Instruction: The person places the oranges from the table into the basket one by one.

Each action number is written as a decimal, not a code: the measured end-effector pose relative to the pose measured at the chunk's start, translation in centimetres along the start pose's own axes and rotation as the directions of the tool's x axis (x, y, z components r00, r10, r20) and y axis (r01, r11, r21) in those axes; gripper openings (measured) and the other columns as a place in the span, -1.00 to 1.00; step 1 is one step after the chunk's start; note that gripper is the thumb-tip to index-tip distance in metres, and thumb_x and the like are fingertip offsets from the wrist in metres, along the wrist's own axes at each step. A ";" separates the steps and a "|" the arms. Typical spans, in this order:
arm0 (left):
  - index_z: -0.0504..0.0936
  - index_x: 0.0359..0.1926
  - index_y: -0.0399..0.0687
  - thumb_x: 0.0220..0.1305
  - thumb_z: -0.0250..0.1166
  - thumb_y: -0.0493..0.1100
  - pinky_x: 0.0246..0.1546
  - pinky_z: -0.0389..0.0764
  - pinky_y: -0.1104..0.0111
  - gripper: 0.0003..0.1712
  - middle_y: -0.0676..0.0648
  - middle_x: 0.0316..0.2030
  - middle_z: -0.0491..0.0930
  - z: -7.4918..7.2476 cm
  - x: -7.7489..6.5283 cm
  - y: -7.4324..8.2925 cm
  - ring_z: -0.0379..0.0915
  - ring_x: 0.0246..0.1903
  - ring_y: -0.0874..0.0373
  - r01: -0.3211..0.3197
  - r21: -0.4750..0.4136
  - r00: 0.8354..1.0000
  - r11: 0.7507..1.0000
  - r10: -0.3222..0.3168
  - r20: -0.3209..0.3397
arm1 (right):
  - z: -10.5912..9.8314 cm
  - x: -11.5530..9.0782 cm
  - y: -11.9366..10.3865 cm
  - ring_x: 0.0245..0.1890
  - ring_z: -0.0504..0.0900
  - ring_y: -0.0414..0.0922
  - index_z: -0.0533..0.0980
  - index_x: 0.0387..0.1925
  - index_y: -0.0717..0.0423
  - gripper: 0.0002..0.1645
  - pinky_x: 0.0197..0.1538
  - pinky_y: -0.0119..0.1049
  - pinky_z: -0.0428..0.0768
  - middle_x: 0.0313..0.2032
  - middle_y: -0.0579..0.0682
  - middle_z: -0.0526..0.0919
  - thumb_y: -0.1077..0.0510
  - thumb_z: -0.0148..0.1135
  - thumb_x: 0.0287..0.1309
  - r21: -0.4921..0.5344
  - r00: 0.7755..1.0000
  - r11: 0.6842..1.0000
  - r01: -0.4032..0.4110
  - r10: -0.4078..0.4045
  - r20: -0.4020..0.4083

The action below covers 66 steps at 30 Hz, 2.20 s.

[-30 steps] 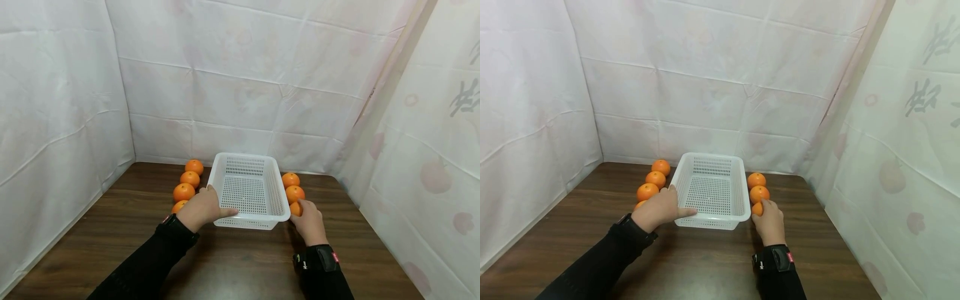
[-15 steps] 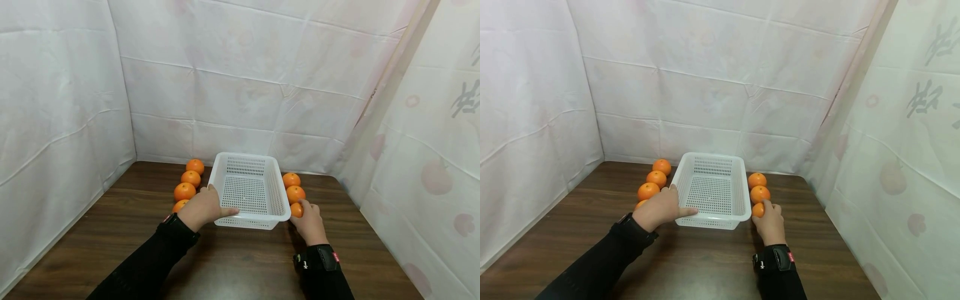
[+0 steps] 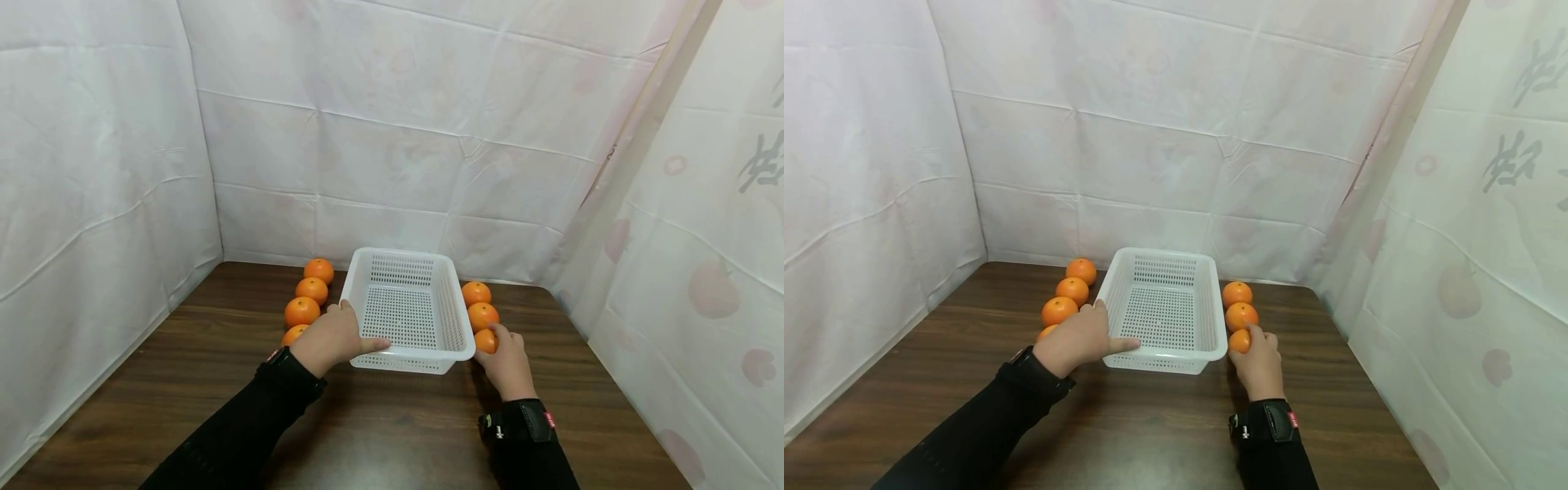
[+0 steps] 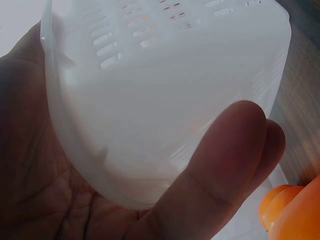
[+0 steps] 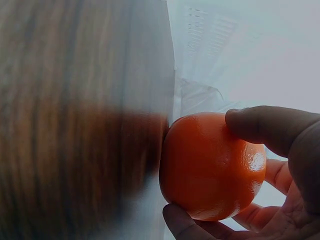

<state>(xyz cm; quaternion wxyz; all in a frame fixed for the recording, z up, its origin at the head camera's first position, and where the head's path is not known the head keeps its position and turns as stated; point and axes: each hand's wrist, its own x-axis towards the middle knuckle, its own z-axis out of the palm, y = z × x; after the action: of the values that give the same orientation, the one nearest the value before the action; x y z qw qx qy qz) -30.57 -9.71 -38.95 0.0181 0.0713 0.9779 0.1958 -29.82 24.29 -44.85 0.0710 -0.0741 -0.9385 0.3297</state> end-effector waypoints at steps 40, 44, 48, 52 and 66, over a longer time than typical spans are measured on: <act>0.15 0.51 -0.58 -0.04 0.44 0.67 -0.27 0.66 0.20 0.59 -0.46 0.24 0.49 -0.3 -0.1 0.1 0.54 -0.28 -0.04 -0.009 0.010 1.000 1.000 0.009 -0.011 | -0.9 -0.4 -1.1 0.29 0.44 0.31 0.32 0.58 0.05 -0.21 0.32 0.28 0.50 0.46 0.36 0.22 0.08 0.34 0.41 0.189 0.967 0.978 0.090 -0.040 -0.253; 0.11 0.52 -0.60 -0.03 0.44 0.67 -0.27 0.65 0.20 0.61 -0.44 0.21 0.50 -0.2 -0.1 0.1 0.54 -0.28 -0.05 -0.013 0.015 1.000 1.000 0.013 -0.009 | -0.8 -0.5 -1.1 0.27 0.44 0.30 0.32 0.57 0.05 -0.22 0.31 0.28 0.50 0.45 0.35 0.23 0.08 0.33 0.41 0.194 0.963 0.975 0.107 -0.053 -0.264; 0.17 0.48 -0.58 -0.03 0.44 0.67 -0.29 0.63 0.21 0.56 -0.42 0.17 0.52 -0.2 0.0 -0.1 0.53 -0.27 -0.05 -0.028 0.007 0.999 1.000 0.028 -0.015 | -0.9 -0.6 -1.5 0.27 0.45 0.30 0.32 0.58 0.04 -0.22 0.30 0.27 0.51 0.45 0.35 0.24 0.08 0.33 0.41 0.201 0.963 0.972 0.119 -0.064 -0.263; 0.26 0.40 -0.51 -0.05 0.46 0.66 -0.33 0.60 0.23 0.47 -0.38 0.10 0.52 -0.3 -0.1 -0.1 0.52 -0.28 -0.04 -0.025 -0.026 1.000 0.999 0.025 -0.017 | -1.1 -0.6 -2.0 0.29 0.45 0.29 0.32 0.59 0.00 -0.21 0.30 0.27 0.52 0.46 0.33 0.24 0.08 0.34 0.41 0.218 0.962 0.966 0.136 -0.077 -0.260; 0.11 0.54 -0.58 -0.06 0.41 0.71 -0.13 0.71 0.12 0.65 -0.45 0.29 0.48 0.0 0.1 0.1 0.56 -0.17 -0.07 0.003 0.005 1.000 1.000 -0.003 0.004 | -3.2 0.0 -3.8 0.33 0.44 0.31 0.32 0.59 -0.07 -0.19 0.32 0.31 0.52 0.50 0.32 0.23 0.04 0.36 0.40 0.199 0.962 0.966 0.167 -0.115 -0.249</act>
<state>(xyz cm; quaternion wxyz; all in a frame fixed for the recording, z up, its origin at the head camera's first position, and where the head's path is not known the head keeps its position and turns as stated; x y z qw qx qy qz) -30.64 -9.64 -38.95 0.0201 0.0702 0.9784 0.1932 -29.61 23.28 -39.97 0.2128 -0.0370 -0.8845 0.4135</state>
